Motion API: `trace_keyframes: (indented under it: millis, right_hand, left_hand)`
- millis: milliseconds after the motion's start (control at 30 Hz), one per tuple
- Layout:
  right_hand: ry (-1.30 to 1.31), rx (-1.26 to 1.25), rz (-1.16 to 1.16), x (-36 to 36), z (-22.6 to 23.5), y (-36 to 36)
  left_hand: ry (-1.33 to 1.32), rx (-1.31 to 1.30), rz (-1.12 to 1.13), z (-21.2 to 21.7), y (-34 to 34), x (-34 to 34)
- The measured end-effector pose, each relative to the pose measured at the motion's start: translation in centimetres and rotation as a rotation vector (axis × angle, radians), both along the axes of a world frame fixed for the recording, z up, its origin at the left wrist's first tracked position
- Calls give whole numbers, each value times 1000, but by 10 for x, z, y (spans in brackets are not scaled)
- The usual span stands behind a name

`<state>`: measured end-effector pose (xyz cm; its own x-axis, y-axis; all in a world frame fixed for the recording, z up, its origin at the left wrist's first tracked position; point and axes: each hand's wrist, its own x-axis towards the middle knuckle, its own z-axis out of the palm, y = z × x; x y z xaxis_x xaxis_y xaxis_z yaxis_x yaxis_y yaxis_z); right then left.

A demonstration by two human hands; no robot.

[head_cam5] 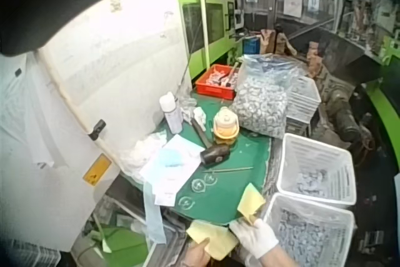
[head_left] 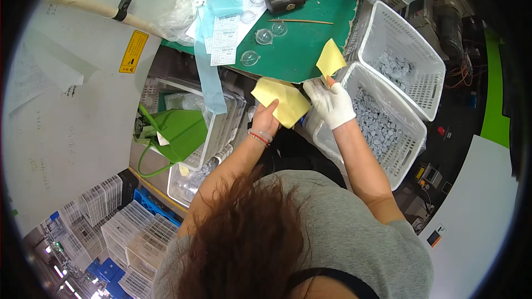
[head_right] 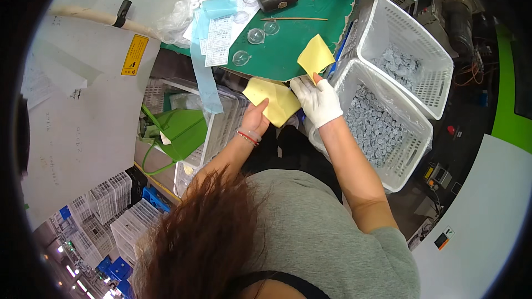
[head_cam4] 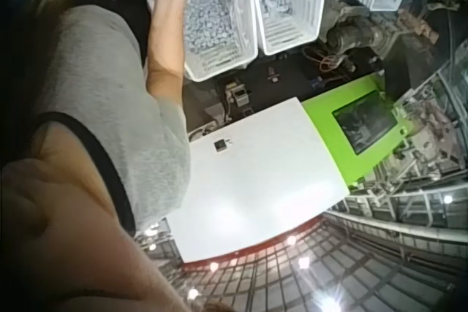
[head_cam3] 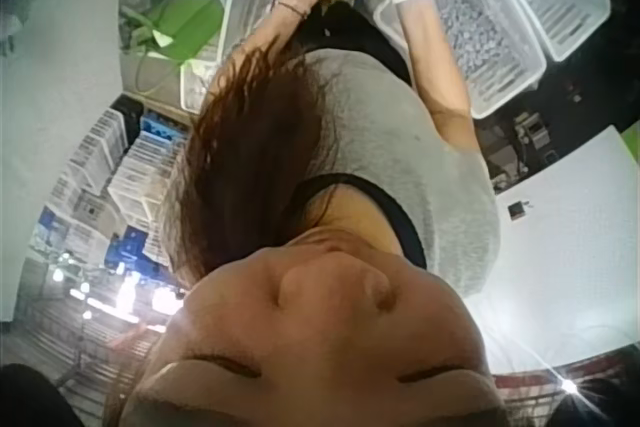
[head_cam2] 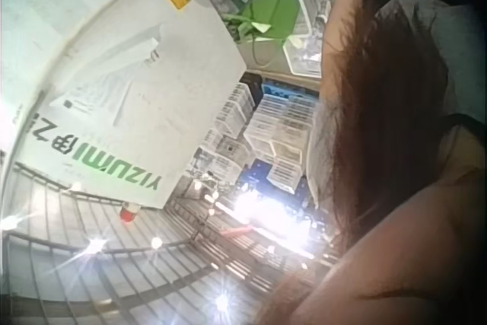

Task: Operate manufacturing machinery to retrieve parts, inspect them, and prepare them for packaging by labeling containers.

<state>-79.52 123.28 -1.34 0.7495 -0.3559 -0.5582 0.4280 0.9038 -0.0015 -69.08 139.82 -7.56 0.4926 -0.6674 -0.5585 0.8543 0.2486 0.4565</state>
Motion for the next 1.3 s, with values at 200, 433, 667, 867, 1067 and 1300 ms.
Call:
trace_keyframes:
  millis: [200, 433, 667, 867, 1067, 1300]
  right_hand:
    - [284, -89, 72, -13, -24, 5]
    - [791, -589, 290, -50, -41, -7]
    - [1235, -1982, -72, -19, -24, -31]
    - [1318, -2369, 248, 8, -42, -22]
    - [1403, -2272, 527, 10, -56, -16]
    - [1445, -2344, 362, 31, -36, -29]
  left_hand:
    - [15, -45, 63, 3, -45, 3]
    - [-160, 423, -537, 20, -16, 3]
    - [-486, 402, -678, 41, -4, 16]
    - [-940, 412, -604, 30, -39, 34]
    - [-2125, 292, -936, 23, -65, 31]
    - [-2306, 199, -1014, 7, -100, 90]
